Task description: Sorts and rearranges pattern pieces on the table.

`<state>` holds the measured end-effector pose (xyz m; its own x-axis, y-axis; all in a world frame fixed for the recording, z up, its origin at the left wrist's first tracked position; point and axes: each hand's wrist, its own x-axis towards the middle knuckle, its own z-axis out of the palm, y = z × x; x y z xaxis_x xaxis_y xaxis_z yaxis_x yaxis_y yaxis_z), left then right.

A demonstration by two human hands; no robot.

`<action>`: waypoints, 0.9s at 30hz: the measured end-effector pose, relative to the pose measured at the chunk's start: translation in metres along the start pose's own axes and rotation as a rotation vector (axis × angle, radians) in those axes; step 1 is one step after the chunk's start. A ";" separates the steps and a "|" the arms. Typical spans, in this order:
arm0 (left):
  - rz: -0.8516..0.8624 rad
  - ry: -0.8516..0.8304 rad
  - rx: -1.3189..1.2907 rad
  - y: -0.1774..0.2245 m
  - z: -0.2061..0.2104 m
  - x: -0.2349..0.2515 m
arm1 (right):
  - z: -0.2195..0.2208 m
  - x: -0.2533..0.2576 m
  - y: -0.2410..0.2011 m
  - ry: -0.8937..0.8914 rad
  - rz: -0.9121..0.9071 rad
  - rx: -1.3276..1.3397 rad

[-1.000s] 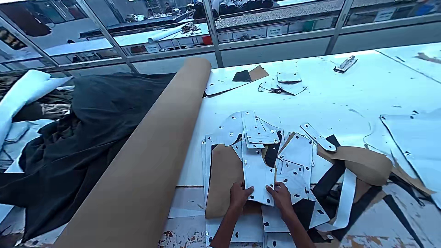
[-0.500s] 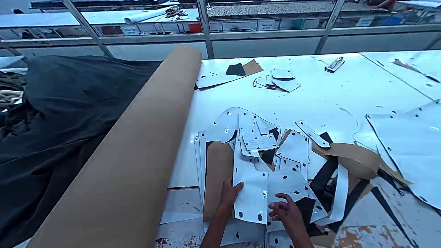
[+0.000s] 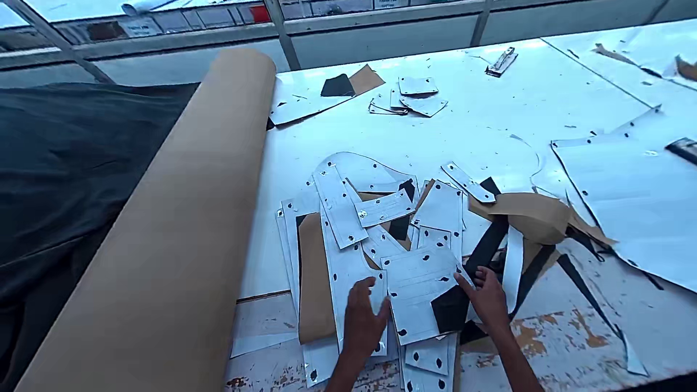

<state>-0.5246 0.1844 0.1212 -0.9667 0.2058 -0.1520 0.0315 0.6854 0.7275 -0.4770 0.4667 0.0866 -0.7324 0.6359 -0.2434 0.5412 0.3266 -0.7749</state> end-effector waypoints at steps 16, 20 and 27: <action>-0.232 -0.046 -0.048 0.013 0.067 0.016 | 0.013 0.055 0.006 -0.308 0.017 0.270; -0.266 -0.052 -0.146 0.017 0.064 0.014 | 0.011 0.049 0.016 -0.313 -0.043 0.449; -0.333 -0.189 -0.152 0.033 0.068 0.018 | 0.002 0.043 0.022 -0.282 -0.037 0.453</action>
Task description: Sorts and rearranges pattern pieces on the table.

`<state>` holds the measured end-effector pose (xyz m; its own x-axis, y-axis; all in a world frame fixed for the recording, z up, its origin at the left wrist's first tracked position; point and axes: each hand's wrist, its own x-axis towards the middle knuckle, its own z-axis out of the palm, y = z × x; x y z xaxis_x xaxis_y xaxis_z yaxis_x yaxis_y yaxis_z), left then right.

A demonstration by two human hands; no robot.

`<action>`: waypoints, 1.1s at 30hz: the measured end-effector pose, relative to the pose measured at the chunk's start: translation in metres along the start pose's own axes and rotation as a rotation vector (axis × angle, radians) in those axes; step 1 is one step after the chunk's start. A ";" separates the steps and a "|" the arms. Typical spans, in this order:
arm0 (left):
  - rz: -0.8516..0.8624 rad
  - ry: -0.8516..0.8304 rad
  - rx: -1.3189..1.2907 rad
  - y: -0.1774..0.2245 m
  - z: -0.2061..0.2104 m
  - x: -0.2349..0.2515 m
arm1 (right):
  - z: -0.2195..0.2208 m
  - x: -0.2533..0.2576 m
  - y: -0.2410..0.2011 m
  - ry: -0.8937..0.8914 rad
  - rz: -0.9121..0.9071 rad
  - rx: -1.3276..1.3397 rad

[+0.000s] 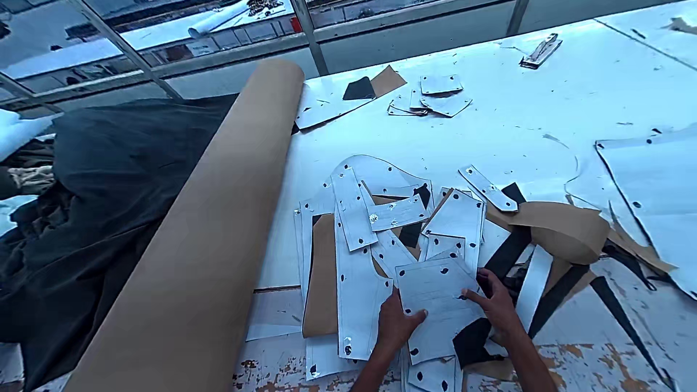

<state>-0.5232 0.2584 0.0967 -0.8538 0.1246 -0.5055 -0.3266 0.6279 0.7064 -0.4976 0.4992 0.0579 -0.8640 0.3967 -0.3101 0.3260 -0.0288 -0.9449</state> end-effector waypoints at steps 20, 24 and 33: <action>0.141 -0.300 -0.628 0.029 -0.019 -0.009 | -0.023 0.003 -0.013 -0.182 0.167 0.159; 0.021 -0.325 -0.771 0.022 -0.058 -0.021 | -0.013 0.014 -0.016 -0.208 0.140 0.232; 0.054 -0.419 -0.876 -0.002 -0.078 -0.036 | 0.031 0.051 -0.037 0.005 0.161 0.227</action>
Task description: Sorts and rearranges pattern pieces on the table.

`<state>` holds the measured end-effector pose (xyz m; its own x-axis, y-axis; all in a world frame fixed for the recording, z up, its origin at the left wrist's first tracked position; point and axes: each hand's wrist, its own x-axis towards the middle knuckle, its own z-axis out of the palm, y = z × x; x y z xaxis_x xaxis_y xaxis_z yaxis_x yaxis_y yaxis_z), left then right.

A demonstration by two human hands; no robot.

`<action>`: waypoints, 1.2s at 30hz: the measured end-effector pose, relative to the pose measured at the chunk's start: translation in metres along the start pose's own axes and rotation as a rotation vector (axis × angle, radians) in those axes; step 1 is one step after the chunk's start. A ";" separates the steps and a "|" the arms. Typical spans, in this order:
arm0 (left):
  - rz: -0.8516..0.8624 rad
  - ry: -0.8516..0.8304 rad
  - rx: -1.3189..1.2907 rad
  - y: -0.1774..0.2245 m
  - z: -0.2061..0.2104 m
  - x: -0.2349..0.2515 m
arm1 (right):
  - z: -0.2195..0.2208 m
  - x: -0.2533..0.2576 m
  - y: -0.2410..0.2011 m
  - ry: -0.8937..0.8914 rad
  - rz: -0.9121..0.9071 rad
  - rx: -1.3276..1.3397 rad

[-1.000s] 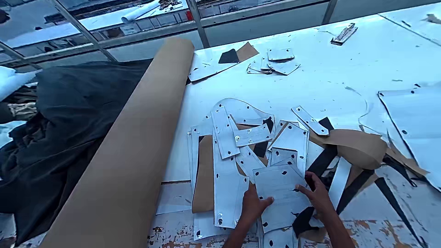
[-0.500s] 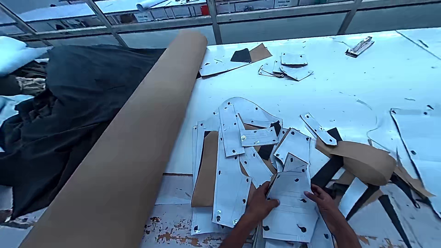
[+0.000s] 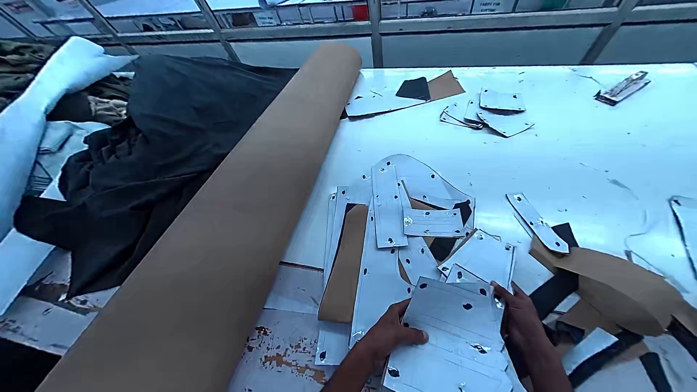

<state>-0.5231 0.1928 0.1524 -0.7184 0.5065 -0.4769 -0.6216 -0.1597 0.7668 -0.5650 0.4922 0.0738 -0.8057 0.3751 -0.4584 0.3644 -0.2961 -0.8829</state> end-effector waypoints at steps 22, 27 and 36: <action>0.173 0.606 0.167 0.076 -0.099 0.040 | 0.230 0.087 -0.128 -0.428 -0.188 -0.213; 0.116 0.732 0.317 0.035 -0.134 0.077 | 0.154 0.083 -0.077 -0.374 -0.370 -0.595; 0.139 0.790 0.385 0.045 -0.106 0.082 | 0.003 -0.023 0.022 -0.100 -0.532 -1.033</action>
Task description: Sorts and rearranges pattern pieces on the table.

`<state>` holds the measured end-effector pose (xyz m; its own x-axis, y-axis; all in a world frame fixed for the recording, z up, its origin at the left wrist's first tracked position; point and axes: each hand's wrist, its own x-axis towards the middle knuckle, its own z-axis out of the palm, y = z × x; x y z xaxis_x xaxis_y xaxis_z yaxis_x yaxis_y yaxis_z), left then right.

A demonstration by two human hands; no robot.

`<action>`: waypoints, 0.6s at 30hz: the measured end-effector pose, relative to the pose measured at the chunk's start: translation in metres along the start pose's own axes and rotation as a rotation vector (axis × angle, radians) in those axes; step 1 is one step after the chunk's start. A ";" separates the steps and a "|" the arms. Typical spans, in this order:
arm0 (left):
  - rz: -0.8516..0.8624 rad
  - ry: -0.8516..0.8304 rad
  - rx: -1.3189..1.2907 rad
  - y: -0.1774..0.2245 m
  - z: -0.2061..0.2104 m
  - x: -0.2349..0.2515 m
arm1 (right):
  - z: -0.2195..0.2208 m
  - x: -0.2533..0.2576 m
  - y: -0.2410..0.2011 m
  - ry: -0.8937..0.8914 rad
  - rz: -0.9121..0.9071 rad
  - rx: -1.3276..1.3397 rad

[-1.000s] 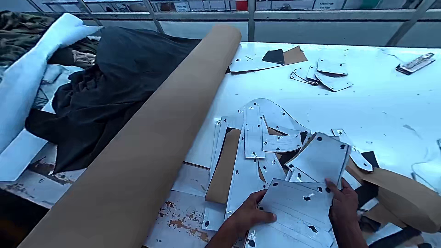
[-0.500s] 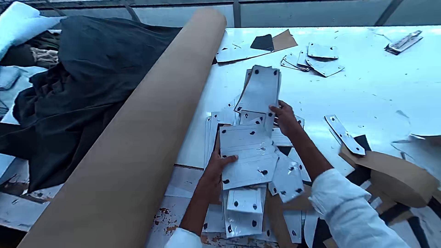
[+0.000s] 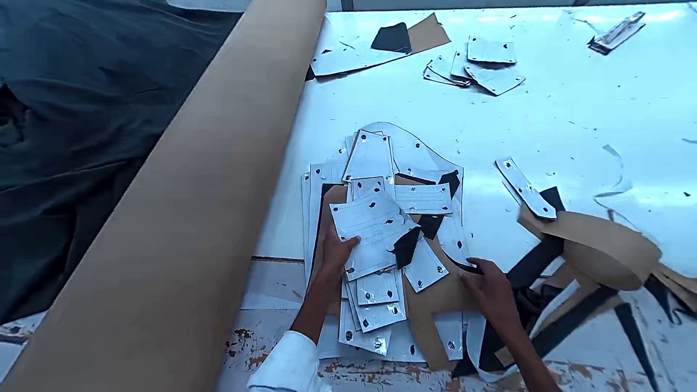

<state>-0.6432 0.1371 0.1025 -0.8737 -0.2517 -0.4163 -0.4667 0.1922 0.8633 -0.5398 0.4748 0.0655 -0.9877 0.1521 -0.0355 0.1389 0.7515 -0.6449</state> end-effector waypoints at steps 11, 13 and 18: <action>0.128 0.368 0.508 -0.058 -0.092 -0.047 | -0.001 -0.038 0.003 0.050 0.315 0.112; -0.018 0.317 0.458 -0.073 -0.104 -0.054 | 0.005 -0.040 0.004 0.056 0.312 0.157; -0.095 0.191 0.374 -0.083 -0.101 -0.056 | 0.012 -0.044 0.009 0.077 0.331 0.242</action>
<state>-0.5412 0.0391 0.0831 -0.7997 -0.4495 -0.3980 -0.5922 0.4815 0.6461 -0.4964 0.4671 0.0524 -0.8829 0.4147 -0.2202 0.4185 0.4824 -0.7695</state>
